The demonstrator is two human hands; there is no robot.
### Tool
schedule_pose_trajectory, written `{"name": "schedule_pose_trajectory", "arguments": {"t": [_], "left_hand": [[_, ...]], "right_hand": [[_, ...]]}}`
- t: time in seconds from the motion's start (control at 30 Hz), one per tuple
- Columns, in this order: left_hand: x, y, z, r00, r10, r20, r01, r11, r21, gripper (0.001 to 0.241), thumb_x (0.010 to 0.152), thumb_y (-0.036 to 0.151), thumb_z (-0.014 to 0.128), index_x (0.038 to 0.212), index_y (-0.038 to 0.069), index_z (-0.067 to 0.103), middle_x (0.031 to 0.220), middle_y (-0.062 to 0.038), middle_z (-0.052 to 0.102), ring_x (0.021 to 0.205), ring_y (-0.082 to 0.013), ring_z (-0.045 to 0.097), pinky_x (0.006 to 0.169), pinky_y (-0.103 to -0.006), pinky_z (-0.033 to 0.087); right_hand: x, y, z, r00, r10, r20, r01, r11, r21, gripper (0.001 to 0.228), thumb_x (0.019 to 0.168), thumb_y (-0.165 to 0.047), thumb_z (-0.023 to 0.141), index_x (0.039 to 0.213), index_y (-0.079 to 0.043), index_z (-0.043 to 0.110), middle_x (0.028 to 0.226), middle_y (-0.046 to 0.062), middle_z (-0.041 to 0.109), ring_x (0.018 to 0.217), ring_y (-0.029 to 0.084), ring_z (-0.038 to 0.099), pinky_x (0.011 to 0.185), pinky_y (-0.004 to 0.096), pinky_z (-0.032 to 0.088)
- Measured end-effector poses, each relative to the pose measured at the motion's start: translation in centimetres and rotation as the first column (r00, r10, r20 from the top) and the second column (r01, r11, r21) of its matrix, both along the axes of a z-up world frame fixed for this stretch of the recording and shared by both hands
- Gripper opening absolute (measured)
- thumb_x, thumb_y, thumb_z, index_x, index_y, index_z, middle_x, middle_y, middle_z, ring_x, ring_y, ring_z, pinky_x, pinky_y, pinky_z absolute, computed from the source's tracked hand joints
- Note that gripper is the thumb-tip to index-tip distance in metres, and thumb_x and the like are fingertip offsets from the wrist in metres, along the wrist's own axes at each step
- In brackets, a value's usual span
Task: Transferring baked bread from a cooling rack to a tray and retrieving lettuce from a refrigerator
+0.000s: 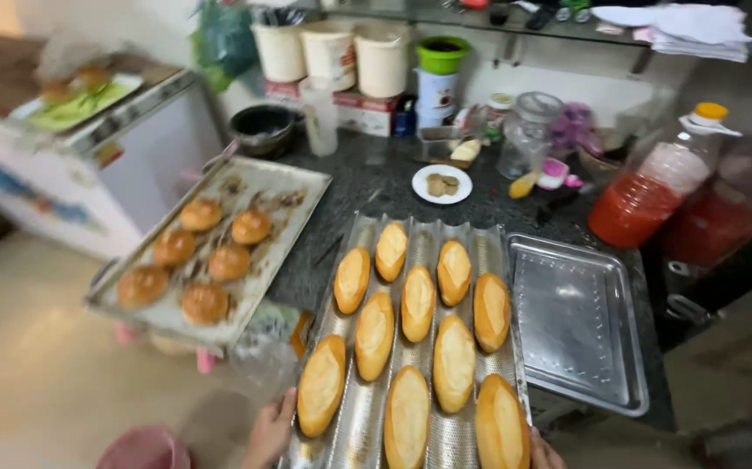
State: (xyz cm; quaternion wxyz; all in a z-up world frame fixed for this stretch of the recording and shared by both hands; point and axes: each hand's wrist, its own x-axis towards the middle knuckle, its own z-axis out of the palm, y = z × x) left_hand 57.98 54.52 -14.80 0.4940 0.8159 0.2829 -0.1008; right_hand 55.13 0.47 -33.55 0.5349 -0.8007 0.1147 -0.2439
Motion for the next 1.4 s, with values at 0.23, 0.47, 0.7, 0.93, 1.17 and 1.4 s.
{"name": "schedule_pose_trajectory", "arguments": {"t": [0.23, 0.47, 0.7, 0.93, 1.17, 1.4], "left_hand": [[7.3, 6.3, -2.5, 0.993, -0.107, 0.052, 0.112, 0.987, -0.119, 0.061, 0.098, 0.051, 0.048, 0.119, 0.003, 0.081, 0.125, -0.010, 0.081, 0.122, -0.0094, 0.066, 0.105, -0.0269, 0.046], [10.8, 9.2, -1.8, 0.984, -0.180, 0.017, 0.180, 0.983, -0.045, 0.063, 0.099, 0.055, 0.044, 0.116, 0.006, 0.080, 0.119, -0.016, 0.081, 0.119, -0.0221, 0.071, 0.103, -0.0327, 0.048], [12.6, 8.3, -2.2, 0.964, -0.226, 0.142, 0.233, 0.972, -0.035, 0.060, 0.101, 0.051, 0.041, 0.115, 0.006, 0.078, 0.116, -0.018, 0.080, 0.116, -0.0278, 0.072, 0.098, -0.0370, 0.050], [16.9, 7.5, -6.4, 0.944, -0.296, 0.149, 0.288, 0.955, 0.073, 0.073, 0.099, 0.061, 0.035, 0.109, 0.001, 0.077, 0.112, -0.028, 0.075, 0.115, -0.0417, 0.067, 0.096, -0.0466, 0.048], [18.4, 7.7, -6.8, 0.938, -0.332, 0.102, 0.322, 0.941, 0.100, 0.074, 0.101, 0.061, 0.031, 0.115, 0.001, 0.073, 0.118, -0.031, 0.071, 0.120, -0.0473, 0.063, 0.100, -0.0493, 0.046], [13.8, 5.3, 10.3, 0.944, -0.172, 0.283, 0.095, 0.960, 0.265, 0.071, 0.098, 0.058, 0.040, 0.148, 0.008, 0.051, 0.138, -0.017, 0.061, 0.133, -0.0357, 0.053, 0.108, -0.0525, 0.041]], "right_hand": [[0.8, 12.3, 15.2, 0.770, -0.241, -0.591, 0.462, 0.849, 0.256, 0.054, 0.096, -0.045, 0.065, 0.114, 0.003, 0.082, 0.113, 0.025, 0.080, 0.112, 0.029, 0.070, 0.094, 0.039, 0.050], [3.0, 14.1, 11.3, 0.855, -0.137, -0.500, 0.348, 0.867, 0.357, 0.056, 0.101, -0.040, 0.056, 0.123, 0.008, 0.075, 0.120, 0.020, 0.077, 0.112, 0.022, 0.066, 0.099, 0.035, 0.048], [5.2, 12.0, 6.9, 0.834, -0.152, -0.530, 0.330, 0.908, 0.259, 0.059, 0.101, -0.048, 0.055, 0.120, 0.002, 0.080, 0.114, 0.014, 0.080, 0.106, 0.019, 0.067, 0.095, 0.033, 0.049], [8.9, 14.1, 15.1, 0.712, -0.126, -0.691, 0.279, 0.954, 0.113, 0.078, 0.098, -0.064, 0.042, 0.118, 0.001, 0.081, 0.117, 0.018, 0.079, 0.113, 0.025, 0.070, 0.093, 0.038, 0.049], [9.2, 16.5, 17.4, 0.715, -0.155, -0.681, 0.286, 0.955, 0.083, 0.076, 0.099, -0.065, 0.033, 0.134, -0.009, 0.071, 0.138, 0.014, 0.069, 0.133, 0.025, 0.059, 0.110, 0.037, 0.041], [9.0, 21.3, 27.2, 0.848, -0.176, -0.500, -0.057, 0.908, -0.416, 0.101, 0.079, -0.068, 0.064, 0.152, -0.002, 0.041, 0.148, 0.022, 0.054, 0.136, 0.040, 0.052, 0.114, 0.049, 0.038]]}}
